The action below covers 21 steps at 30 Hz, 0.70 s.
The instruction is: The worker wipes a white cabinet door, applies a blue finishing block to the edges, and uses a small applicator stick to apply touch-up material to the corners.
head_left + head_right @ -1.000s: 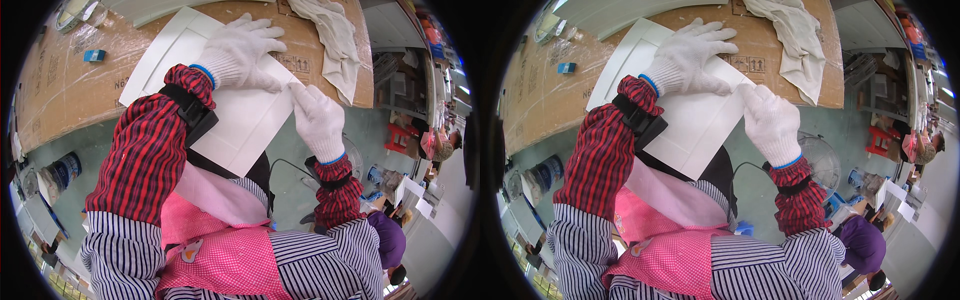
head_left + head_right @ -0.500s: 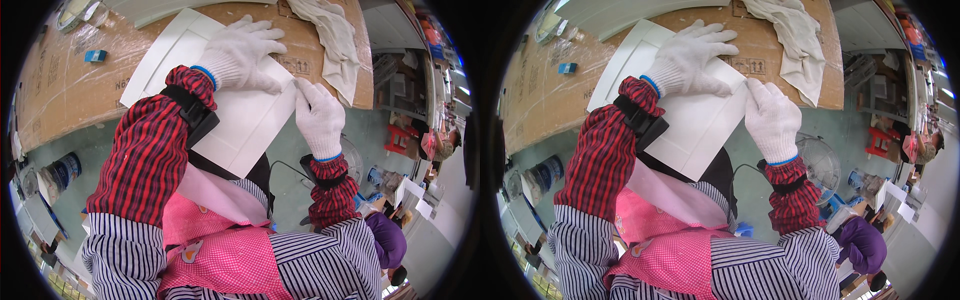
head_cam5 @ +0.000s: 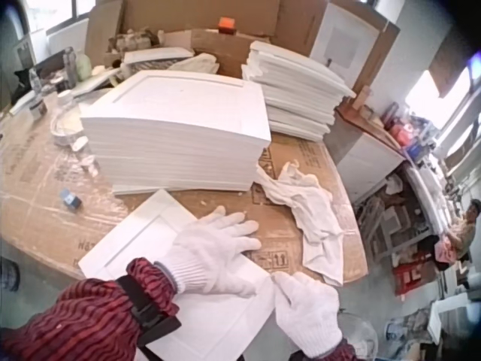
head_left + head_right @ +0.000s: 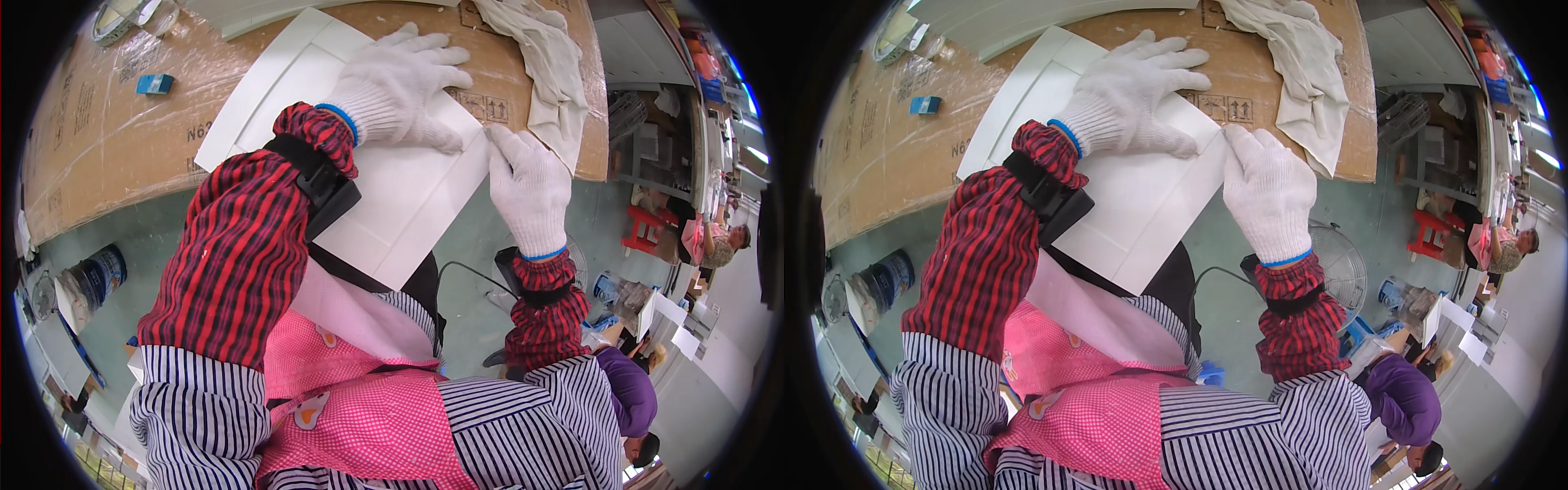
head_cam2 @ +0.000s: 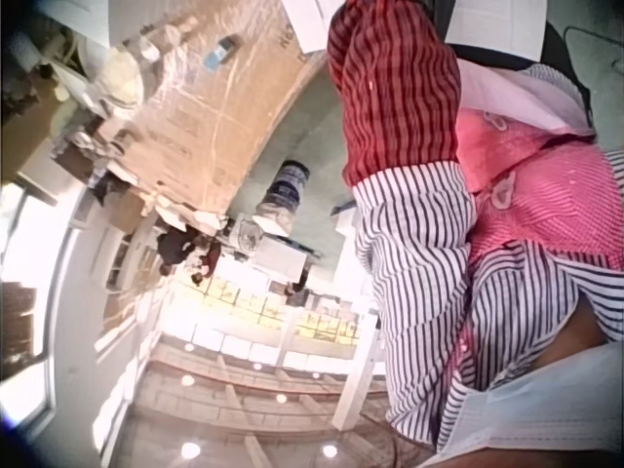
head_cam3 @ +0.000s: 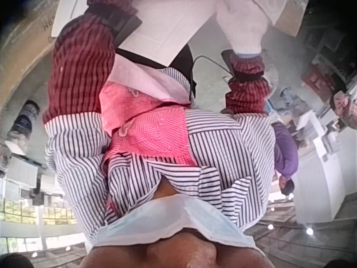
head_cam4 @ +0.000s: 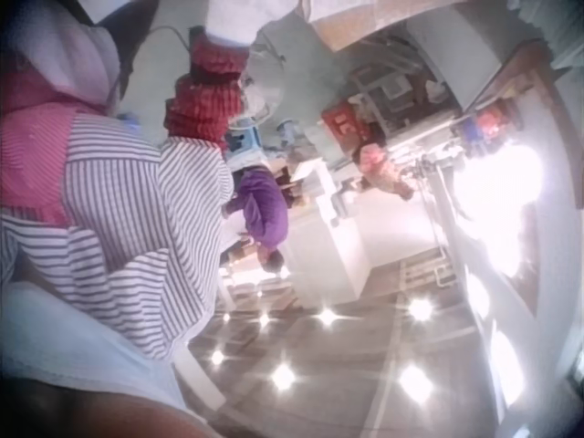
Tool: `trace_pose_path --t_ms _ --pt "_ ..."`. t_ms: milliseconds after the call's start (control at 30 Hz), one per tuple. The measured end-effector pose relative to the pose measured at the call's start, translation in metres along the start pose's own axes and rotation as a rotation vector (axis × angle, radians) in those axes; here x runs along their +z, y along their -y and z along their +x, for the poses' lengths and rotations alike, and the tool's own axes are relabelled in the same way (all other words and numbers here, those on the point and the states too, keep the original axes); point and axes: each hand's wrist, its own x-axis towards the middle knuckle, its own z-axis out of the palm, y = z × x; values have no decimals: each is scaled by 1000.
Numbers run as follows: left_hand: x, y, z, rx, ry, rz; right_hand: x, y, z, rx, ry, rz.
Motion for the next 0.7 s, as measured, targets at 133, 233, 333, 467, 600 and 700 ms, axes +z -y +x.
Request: trace_pose_path --t_ms 133,233,333,467,600,700 --pt "1 0 0 12 -5 -5 -8 0 7 -92 78 -83" --pt "2 1 1 23 -14 -11 -9 3 2 -120 109 -136" --pt "1 0 0 30 -32 -10 -9 2 1 -116 97 -95" --pt "0 0 0 40 -39 -20 -10 4 -1 -128 92 -87" --pt "1 1 -1 33 -18 -16 -12 3 -6 -78 155 -5" --pt "0 -1 -3 26 -33 -13 -6 -6 -4 8 118 114"
